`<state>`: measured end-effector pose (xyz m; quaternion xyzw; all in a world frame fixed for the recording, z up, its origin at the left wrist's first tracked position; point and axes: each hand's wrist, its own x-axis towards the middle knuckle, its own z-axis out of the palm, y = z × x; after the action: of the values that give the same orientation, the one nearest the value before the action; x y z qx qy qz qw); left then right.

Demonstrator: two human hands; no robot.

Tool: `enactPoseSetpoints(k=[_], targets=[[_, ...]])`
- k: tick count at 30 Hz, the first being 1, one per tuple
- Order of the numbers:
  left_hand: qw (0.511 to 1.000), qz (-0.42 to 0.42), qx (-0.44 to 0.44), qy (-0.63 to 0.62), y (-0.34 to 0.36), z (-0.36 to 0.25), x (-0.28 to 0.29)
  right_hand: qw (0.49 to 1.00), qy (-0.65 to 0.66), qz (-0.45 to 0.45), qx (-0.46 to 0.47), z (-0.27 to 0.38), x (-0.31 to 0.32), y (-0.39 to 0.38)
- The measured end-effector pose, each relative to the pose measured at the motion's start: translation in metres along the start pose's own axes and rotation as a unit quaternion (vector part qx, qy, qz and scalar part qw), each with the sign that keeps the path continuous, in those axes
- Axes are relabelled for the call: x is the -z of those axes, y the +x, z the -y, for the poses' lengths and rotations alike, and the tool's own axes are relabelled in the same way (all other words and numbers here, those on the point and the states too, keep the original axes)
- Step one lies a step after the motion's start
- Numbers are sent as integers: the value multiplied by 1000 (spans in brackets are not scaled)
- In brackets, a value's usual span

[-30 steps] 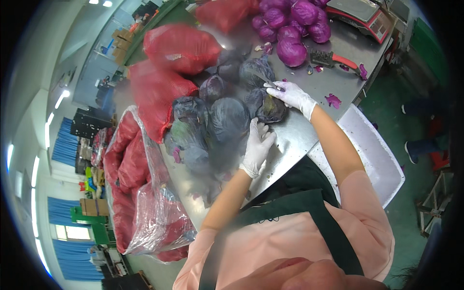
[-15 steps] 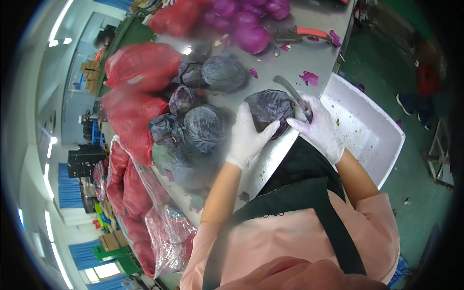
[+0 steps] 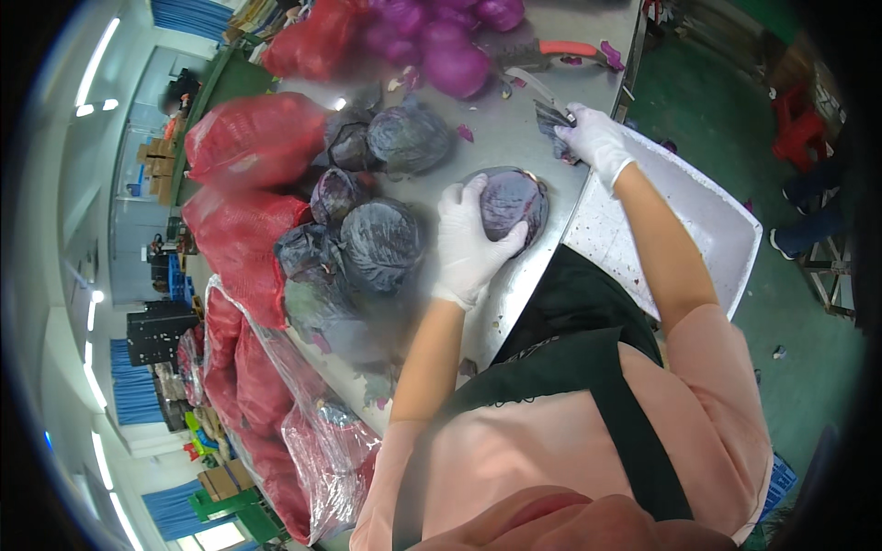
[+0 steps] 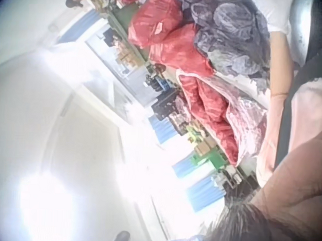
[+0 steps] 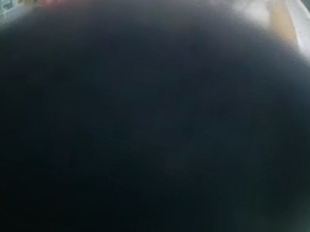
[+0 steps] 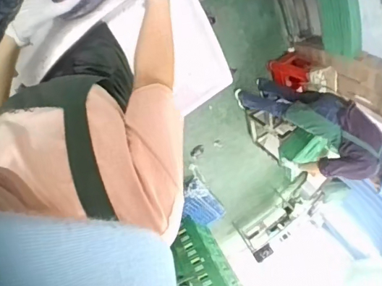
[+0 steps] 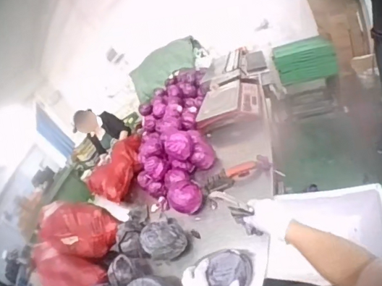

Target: The person removes outer leaves from red cabbages using a knife and hands, then places the trimmed cabbages on a table. Discarded leaves are collected in a white bin and emptied into a green crate.

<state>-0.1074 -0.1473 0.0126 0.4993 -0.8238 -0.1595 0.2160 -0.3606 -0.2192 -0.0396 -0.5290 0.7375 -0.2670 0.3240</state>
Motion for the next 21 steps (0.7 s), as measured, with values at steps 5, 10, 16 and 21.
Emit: enactPoseSetpoints(k=[5,10,16,21], targets=[[993,-7,67,-93,-13,20,0,981,-32,-111,155,-32,-5,-36],[984,-10,112,-139,-16,25,-5,981,-73,11,179,-30,-32,-122],[992,-39,69,-98,-7,11,-8,997,30,70,12,8,-35,-132],[996,-62,17,-63,-3,22,-17,977,-128,-28,169,2,-51,-129]])
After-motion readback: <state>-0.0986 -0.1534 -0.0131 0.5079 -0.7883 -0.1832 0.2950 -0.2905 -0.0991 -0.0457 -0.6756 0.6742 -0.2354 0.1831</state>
